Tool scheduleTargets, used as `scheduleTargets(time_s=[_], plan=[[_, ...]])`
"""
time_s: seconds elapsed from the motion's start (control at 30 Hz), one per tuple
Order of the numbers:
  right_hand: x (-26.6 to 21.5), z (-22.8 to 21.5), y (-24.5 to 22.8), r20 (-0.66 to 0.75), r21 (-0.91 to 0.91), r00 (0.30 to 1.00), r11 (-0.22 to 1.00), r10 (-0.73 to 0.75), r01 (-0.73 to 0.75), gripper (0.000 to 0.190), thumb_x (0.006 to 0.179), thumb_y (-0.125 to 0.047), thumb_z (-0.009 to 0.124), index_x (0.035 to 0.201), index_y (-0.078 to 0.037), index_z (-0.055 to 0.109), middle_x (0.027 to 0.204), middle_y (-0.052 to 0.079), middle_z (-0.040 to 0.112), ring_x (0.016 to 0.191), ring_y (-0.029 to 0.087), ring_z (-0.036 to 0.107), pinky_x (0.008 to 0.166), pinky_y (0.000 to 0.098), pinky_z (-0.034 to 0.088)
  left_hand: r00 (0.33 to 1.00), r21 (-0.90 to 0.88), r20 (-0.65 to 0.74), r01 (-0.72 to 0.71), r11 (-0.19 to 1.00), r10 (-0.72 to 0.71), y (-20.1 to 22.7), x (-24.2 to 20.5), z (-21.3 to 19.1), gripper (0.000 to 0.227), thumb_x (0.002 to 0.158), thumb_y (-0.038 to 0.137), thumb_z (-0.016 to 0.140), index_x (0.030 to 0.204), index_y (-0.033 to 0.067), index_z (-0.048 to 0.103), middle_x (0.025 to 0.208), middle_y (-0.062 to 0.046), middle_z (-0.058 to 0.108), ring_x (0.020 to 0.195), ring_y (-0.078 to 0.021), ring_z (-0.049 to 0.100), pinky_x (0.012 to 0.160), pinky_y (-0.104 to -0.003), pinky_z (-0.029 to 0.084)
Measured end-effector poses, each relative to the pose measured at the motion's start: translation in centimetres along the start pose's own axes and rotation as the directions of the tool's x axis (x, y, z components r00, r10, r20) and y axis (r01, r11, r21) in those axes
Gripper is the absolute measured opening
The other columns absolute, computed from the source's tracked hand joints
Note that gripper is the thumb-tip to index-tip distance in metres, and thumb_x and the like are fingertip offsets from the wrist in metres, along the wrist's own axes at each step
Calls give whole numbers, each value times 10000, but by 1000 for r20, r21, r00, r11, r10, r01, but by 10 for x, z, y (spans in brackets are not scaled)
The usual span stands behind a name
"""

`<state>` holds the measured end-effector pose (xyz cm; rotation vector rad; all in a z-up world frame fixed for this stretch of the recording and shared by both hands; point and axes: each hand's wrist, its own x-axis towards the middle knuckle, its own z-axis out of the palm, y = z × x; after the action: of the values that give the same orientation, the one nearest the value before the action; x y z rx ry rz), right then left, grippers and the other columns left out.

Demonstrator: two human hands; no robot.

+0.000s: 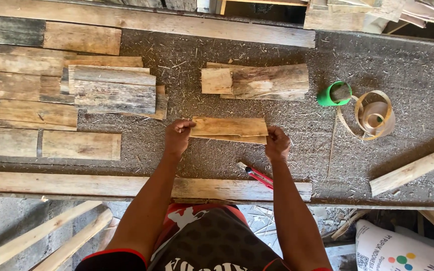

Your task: Cutting and measuring small wood or bamboo slats using a utility knife on a workshop bench.

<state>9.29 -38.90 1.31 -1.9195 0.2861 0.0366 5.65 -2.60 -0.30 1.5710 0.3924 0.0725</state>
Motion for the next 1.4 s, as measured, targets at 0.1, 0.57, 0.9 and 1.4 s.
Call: scheduleTargets(time_s=[0.1, 0.57, 0.9, 1.4], plan=[[-8, -5, -27, 3, -325, 999, 945, 47, -44, 178, 958, -23, 686, 1080, -121, 771, 1078, 80, 785, 878, 149, 758, 711, 275, 627, 990, 95, 80, -127, 987, 120, -18, 2, -13, 309, 886, -153, 546, 961, 32, 781, 1011, -90, 759, 799, -140, 717, 684, -263, 581], [-31, 6, -28, 21, -557, 983, 819, 181, -139, 161, 955, -234, 717, 1092, -226, 801, 1128, 54, 760, 902, 168, 739, 781, 339, 621, 985, 279, -138, 140, 950, -104, 11, -22, 3, 478, 963, -61, 503, 1423, 45, 579, 1224, -151, 764, 1056, -203, 755, 857, -313, 605], [-29, 16, -39, -95, -522, 914, 762, 395, -383, 162, 948, -228, 713, 1099, -231, 771, 1075, 3, 784, 840, 114, 734, 660, 314, 613, 886, 22, -166, 441, 897, -432, 69, -24, 9, 637, 951, -116, 425, 1555, 46, 304, 1325, -158, 685, 1200, -244, 690, 768, -233, 607], [-28, 20, -22, -129, -487, 941, 807, 312, -335, 190, 900, -240, 784, 1085, -201, 805, 1017, -20, 791, 871, 104, 729, 802, 310, 597, 952, 279, -111, 306, 910, -286, 61, -26, 6, 575, 970, -66, 500, 1527, 18, 383, 1297, -151, 722, 1175, -230, 717, 967, -310, 566]])
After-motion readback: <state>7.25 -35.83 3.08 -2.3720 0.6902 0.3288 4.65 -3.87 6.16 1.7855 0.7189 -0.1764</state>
